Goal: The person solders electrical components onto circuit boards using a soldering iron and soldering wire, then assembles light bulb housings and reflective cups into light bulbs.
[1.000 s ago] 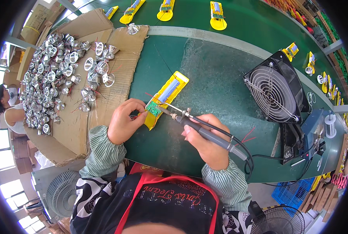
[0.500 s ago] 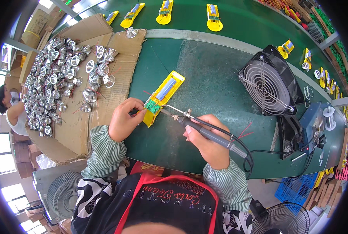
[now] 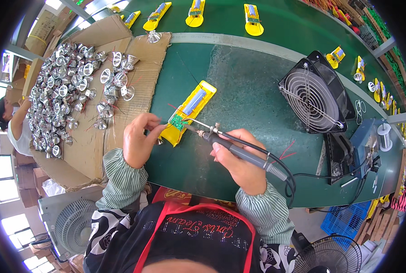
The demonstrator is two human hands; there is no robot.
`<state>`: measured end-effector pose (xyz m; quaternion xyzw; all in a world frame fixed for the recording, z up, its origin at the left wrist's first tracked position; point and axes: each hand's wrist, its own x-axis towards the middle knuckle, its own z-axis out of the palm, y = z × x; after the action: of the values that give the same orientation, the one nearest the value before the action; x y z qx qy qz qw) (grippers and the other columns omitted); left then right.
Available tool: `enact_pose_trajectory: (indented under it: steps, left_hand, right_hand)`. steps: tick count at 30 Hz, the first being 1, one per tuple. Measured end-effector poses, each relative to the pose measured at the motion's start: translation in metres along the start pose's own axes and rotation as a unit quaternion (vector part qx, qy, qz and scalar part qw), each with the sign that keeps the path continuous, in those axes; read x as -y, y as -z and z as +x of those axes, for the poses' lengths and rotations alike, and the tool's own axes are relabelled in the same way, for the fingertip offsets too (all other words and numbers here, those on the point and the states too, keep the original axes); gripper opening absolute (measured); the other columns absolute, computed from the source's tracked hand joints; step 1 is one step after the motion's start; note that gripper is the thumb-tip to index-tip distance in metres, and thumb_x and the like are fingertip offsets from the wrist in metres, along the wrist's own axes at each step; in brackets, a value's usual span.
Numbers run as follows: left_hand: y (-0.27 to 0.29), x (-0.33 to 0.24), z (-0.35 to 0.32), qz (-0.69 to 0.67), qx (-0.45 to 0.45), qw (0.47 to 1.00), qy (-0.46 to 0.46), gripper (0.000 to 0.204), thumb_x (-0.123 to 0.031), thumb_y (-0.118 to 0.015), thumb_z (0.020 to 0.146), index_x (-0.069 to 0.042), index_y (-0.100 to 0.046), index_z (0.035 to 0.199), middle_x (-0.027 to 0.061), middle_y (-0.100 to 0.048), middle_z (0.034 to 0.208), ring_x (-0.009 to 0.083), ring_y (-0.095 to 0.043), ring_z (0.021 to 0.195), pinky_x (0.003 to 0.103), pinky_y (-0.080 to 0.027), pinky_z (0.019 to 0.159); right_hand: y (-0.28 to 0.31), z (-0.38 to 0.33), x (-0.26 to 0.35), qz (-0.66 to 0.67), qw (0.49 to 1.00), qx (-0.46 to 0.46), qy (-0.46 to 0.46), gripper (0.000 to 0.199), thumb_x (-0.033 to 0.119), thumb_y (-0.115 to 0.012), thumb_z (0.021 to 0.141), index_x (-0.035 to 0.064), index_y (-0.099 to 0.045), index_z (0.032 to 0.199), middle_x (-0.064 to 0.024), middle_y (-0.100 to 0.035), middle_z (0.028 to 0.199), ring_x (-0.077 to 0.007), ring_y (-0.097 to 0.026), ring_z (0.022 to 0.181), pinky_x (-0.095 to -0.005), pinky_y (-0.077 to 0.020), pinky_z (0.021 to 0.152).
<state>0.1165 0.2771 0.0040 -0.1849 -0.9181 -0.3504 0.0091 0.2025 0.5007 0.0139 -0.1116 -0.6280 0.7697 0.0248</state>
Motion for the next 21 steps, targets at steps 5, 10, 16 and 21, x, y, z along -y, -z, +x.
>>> enact_pose_trajectory:
  steps: [5,10,16,21]
  left_hand:
    - [-0.006,0.0,0.002,0.025,0.039,0.996,-0.078,0.009,-0.006,-0.064,0.073,-0.002,-0.059,0.081,0.0105,-0.056,0.076,0.027,-0.053,0.074,0.036,-0.042,0.067]
    - [-0.007,0.0,0.002,0.051,0.051,0.994,-0.08,0.008,-0.006,-0.064,0.073,-0.003,-0.059,0.079,0.0104,-0.055,0.089,0.0286,-0.05,0.083,0.037,-0.041,0.072]
    - [-0.005,-0.001,0.003,0.042,0.074,0.993,-0.079,0.008,-0.006,-0.063,0.074,-0.002,-0.059,0.079,0.0105,-0.056,0.09,0.0289,-0.051,0.084,0.037,-0.042,0.074]
    - [-0.005,0.001,0.005,0.039,0.079,0.993,-0.077,0.007,-0.007,-0.062,0.074,-0.002,-0.059,0.079,0.011,-0.056,0.091,0.0293,-0.051,0.085,0.037,-0.042,0.074]
  right_hand:
    - [-0.002,0.002,-0.005,0.011,1.0,0.0,-0.009,0.016,0.001,-0.062,0.078,-0.0048,-0.053,0.09,-0.0114,-0.064,0.076,-0.0125,-0.062,0.066,-0.0243,-0.052,0.057]
    - [-0.005,0.006,-0.008,0.022,0.999,0.008,-0.023,0.016,0.001,-0.062,0.078,-0.005,-0.053,0.09,-0.0112,-0.064,0.077,-0.0127,-0.062,0.066,-0.0241,-0.0522,0.057]
    - [-0.007,0.01,-0.011,0.011,0.999,0.015,-0.028,0.016,0.001,-0.063,0.077,-0.005,-0.054,0.09,-0.011,-0.064,0.077,-0.0128,-0.062,0.065,-0.0238,-0.0523,0.056]
    - [-0.006,0.012,-0.015,-0.007,0.999,0.021,-0.03,0.016,0.001,-0.063,0.077,-0.0049,-0.054,0.089,-0.0107,-0.064,0.074,-0.0121,-0.062,0.063,-0.0235,-0.0511,0.056]
